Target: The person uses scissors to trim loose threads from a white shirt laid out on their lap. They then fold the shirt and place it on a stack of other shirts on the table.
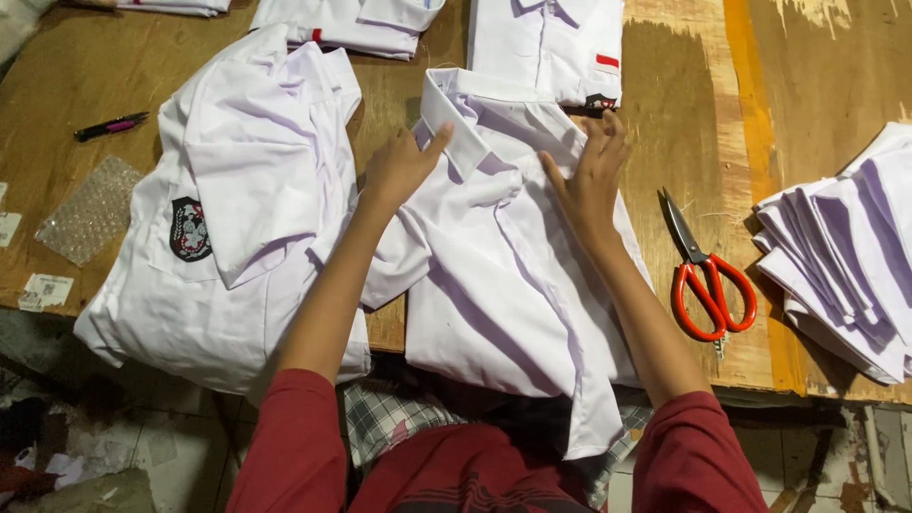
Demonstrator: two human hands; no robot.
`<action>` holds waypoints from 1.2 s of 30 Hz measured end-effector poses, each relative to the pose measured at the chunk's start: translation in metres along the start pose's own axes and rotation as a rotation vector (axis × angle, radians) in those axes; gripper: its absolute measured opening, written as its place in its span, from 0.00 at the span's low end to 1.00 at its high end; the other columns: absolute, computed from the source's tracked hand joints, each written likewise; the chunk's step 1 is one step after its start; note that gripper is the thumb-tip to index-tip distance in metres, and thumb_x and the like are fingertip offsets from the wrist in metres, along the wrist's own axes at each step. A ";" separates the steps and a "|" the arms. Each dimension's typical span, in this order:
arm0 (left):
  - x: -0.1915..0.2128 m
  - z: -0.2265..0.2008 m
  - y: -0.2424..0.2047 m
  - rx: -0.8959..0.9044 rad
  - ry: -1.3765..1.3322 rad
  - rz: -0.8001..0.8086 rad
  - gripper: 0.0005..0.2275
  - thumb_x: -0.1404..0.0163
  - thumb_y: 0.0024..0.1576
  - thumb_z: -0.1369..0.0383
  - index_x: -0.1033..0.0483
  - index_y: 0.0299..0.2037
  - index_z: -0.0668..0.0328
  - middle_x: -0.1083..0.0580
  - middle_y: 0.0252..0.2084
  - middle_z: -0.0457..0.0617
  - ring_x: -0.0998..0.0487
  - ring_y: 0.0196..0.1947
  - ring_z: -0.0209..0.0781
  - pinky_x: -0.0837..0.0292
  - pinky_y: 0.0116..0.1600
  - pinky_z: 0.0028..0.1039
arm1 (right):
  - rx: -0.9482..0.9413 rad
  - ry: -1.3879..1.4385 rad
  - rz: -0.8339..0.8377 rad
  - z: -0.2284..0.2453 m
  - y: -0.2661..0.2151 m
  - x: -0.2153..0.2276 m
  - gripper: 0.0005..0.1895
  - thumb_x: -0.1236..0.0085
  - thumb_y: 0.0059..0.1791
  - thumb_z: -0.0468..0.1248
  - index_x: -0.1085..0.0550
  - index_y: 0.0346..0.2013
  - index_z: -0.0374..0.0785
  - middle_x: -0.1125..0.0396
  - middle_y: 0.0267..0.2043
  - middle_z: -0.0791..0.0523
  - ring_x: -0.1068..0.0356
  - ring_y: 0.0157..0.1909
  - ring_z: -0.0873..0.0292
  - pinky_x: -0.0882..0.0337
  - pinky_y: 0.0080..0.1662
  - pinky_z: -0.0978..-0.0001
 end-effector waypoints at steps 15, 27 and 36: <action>0.012 -0.031 -0.028 -0.281 -0.622 0.464 0.39 0.73 0.65 0.37 0.49 0.76 0.61 0.51 0.77 0.63 0.54 0.77 0.59 0.61 0.78 0.49 | -0.590 1.012 1.000 -0.008 0.018 0.032 0.22 0.64 0.57 0.45 0.34 0.59 0.34 0.36 0.56 0.46 0.25 0.47 0.44 0.21 0.36 0.46; -0.053 -0.028 0.019 -0.272 -1.378 0.537 0.24 0.41 0.48 0.69 0.27 0.56 0.66 0.22 0.44 0.58 0.19 0.43 0.48 0.20 0.51 0.38 | 0.303 0.682 0.516 0.015 0.009 0.079 0.09 0.38 0.47 0.31 0.23 0.41 0.31 0.26 0.38 0.42 0.26 0.43 0.33 0.28 0.45 0.45; 0.018 -0.126 -0.080 0.300 -1.316 0.894 0.16 0.47 0.46 0.73 0.22 0.44 0.72 0.21 0.31 0.59 0.16 0.35 0.56 0.22 0.49 0.44 | 0.187 0.587 0.391 -0.134 -0.063 0.065 0.17 0.31 0.44 0.36 0.21 0.47 0.37 0.26 0.47 0.53 0.26 0.49 0.49 0.31 0.56 0.54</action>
Point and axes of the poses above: each hand's wrist, its own y-axis towards the middle knuckle, its own x-axis out of the back of the hand, z = x × y, the point moved 1 cm from there along y, towards the middle knuckle
